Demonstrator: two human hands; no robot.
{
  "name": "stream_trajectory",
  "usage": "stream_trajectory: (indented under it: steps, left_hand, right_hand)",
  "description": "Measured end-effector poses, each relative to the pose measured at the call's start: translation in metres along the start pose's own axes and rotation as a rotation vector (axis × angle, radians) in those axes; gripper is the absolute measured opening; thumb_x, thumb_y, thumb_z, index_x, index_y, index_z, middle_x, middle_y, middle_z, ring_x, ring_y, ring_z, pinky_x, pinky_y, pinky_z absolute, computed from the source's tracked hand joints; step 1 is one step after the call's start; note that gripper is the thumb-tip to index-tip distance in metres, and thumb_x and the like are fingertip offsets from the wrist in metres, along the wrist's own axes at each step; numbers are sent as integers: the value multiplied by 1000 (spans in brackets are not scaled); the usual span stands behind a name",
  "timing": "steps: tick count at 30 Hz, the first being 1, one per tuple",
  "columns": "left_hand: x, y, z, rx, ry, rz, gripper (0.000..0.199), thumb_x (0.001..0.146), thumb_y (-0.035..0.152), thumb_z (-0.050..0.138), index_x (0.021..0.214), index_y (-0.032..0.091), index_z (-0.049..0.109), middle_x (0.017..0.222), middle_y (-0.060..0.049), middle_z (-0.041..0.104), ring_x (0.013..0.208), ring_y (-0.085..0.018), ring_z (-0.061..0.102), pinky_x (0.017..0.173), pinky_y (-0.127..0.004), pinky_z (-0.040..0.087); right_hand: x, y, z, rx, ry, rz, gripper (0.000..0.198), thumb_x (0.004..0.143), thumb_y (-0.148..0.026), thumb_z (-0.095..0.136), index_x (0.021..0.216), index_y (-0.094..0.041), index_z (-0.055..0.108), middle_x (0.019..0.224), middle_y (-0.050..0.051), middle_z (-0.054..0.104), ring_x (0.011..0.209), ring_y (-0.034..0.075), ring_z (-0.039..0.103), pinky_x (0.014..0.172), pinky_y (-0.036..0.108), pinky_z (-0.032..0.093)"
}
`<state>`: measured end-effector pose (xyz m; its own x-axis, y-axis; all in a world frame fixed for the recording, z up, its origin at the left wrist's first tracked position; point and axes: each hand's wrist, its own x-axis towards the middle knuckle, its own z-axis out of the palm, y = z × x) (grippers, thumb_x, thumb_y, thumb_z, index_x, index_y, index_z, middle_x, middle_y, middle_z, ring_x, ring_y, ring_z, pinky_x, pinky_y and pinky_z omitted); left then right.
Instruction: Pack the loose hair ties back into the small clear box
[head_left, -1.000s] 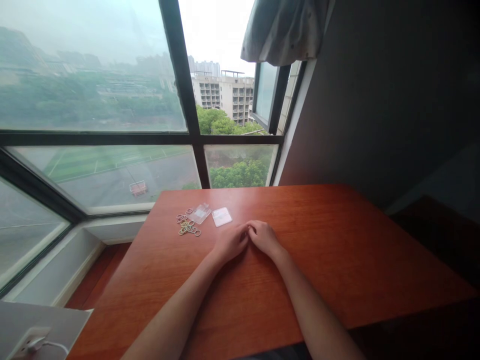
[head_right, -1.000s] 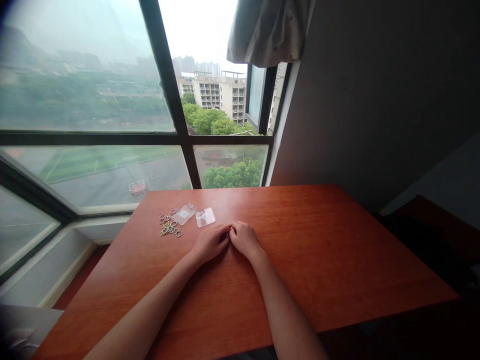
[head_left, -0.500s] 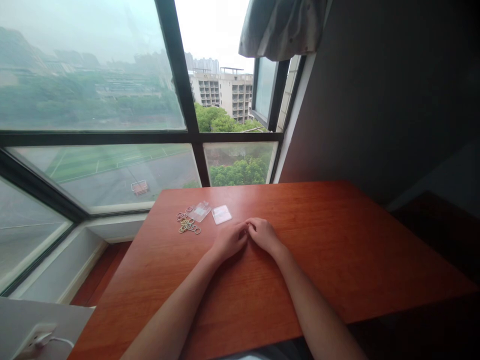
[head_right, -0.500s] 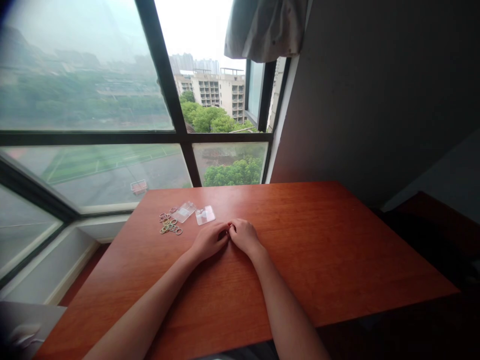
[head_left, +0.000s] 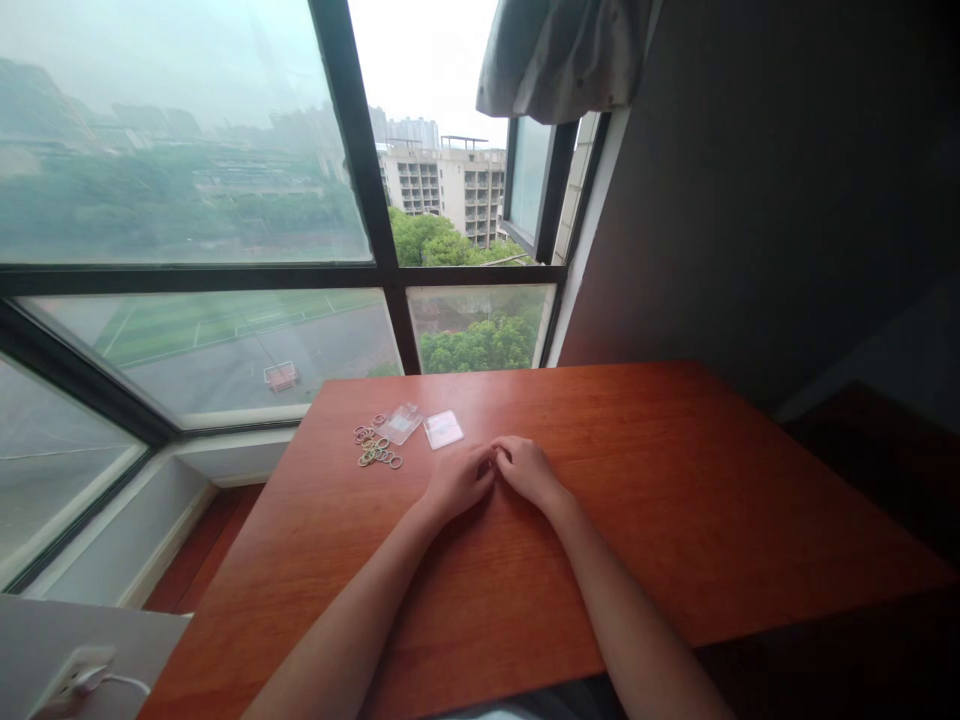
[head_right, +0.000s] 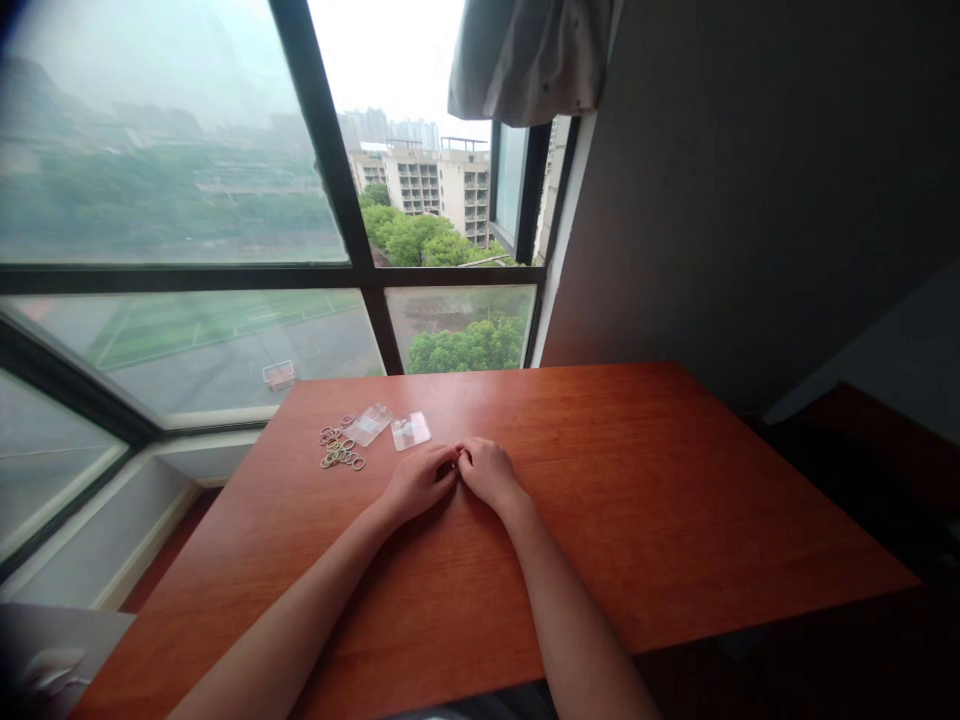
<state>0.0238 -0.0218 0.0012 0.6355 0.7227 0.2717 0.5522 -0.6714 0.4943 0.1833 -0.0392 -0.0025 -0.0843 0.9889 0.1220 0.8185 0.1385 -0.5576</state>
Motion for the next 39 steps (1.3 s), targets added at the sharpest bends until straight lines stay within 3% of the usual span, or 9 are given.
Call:
stream_trajectory:
  steps: [39]
  left_hand:
    - [0, -7, 3, 38, 5, 17, 11, 83, 16, 48, 86, 19, 59, 82, -3, 62, 73, -15, 55, 65, -24, 38]
  right_hand:
    - [0, 1, 0, -1, -14, -15, 28, 90, -17, 45, 99, -22, 71, 103, 4, 72, 98, 16, 64, 86, 21, 43]
